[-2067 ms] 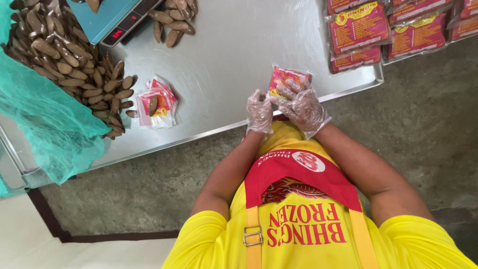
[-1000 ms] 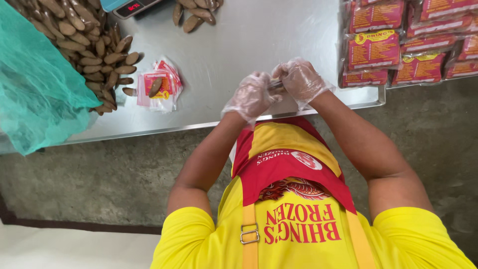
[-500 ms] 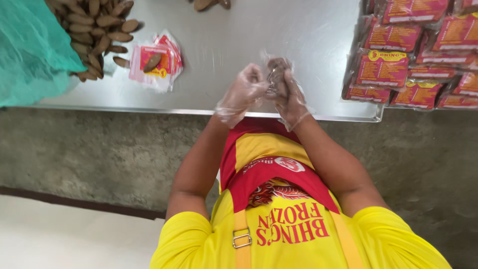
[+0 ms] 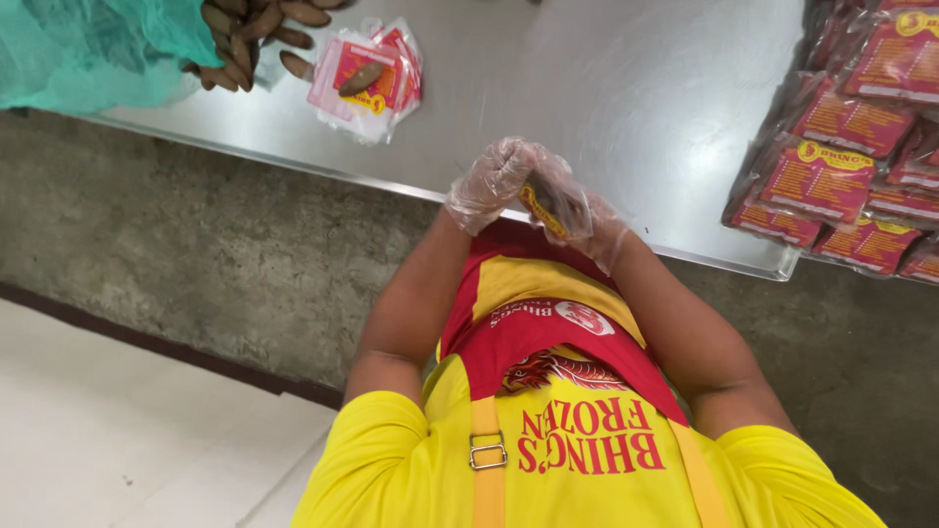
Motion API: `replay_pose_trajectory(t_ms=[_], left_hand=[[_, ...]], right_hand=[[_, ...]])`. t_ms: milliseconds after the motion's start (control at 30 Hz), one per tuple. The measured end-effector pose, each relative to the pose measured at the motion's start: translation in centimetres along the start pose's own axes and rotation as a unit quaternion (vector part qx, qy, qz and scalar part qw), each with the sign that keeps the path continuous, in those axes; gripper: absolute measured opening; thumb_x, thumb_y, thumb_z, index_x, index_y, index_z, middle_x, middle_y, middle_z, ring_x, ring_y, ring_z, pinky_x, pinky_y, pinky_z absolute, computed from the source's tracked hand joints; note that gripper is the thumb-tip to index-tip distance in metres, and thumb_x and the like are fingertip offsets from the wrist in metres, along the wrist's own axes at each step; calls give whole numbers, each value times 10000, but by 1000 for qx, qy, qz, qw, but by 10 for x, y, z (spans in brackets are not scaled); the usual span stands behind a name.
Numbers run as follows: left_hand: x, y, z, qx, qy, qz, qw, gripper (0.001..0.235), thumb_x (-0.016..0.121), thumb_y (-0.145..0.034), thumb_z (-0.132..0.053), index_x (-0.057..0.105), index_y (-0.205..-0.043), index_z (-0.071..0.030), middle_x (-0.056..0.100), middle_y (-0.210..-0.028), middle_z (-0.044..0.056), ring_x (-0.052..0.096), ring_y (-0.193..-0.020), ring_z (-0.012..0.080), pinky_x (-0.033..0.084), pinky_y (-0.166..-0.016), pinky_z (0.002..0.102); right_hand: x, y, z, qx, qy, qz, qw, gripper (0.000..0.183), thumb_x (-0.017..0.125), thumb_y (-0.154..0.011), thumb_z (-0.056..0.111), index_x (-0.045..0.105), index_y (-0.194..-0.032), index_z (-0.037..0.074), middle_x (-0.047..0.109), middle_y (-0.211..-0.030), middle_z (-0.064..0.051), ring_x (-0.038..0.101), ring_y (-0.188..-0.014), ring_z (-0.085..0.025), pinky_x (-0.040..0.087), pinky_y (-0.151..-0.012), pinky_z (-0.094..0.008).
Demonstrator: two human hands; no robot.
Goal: The person, wearing clear plastic gloves, places brown food items into small plastic packages by hand. The person also handles larger stacks of pre-packaged items on a metal table.
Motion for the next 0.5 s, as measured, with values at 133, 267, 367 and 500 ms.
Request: replay_pose_trajectory(t_ms=[133, 267, 367, 500], left_hand=[[-65, -10, 1, 67, -56, -182, 979, 605, 581, -1062, -573, 721, -1025, 14, 717, -966, 105, 687, -934, 197, 584, -861, 345], [-102, -7, -19, -71, -295, -335, 892, 763, 354, -1027, -684, 699, -980, -4, 721, -911, 136, 710, -843, 241, 598, -752, 382], [-101, -7, -22, -101, -120, -330, 931, 804, 352, -977, -692, 742, -978, 11, 762, -950, 108, 732, -875, 210, 635, -801, 367], [-94, -7, -80, 90, -192, -156, 965, 699, 455, -1064, -627, 764, -1061, 0, 757, -1036, 125, 697, -973, 206, 584, -900, 346]], right_hand=[[-14, 9, 53, -154, 52, -278, 947, 467, 678, -1002, 420, 675, -1288, 52, 712, -1187, -124, 693, -1111, -178, 593, -972, -326], [58, -24, 84, -230, 192, -163, 940, 485, 849, -805, 156, 641, -1242, 130, 677, -1254, -40, 660, -1186, -147, 587, -1040, -322], [43, -49, 89, -216, 223, -354, 882, 248, 812, -897, 167, 721, -1103, 63, 741, -1081, -65, 698, -986, -144, 606, -875, -296], [33, -77, 85, -250, 127, -426, 860, 107, 764, -950, 163, 744, -977, 62, 742, -937, -35, 695, -832, -126, 617, -750, -298]])
Point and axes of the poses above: each hand's wrist, its own y-axis away from the middle knuckle, its own x-axis out of the palm, z = x × y, the point moved 9 cm from there along -y, towards the middle knuckle
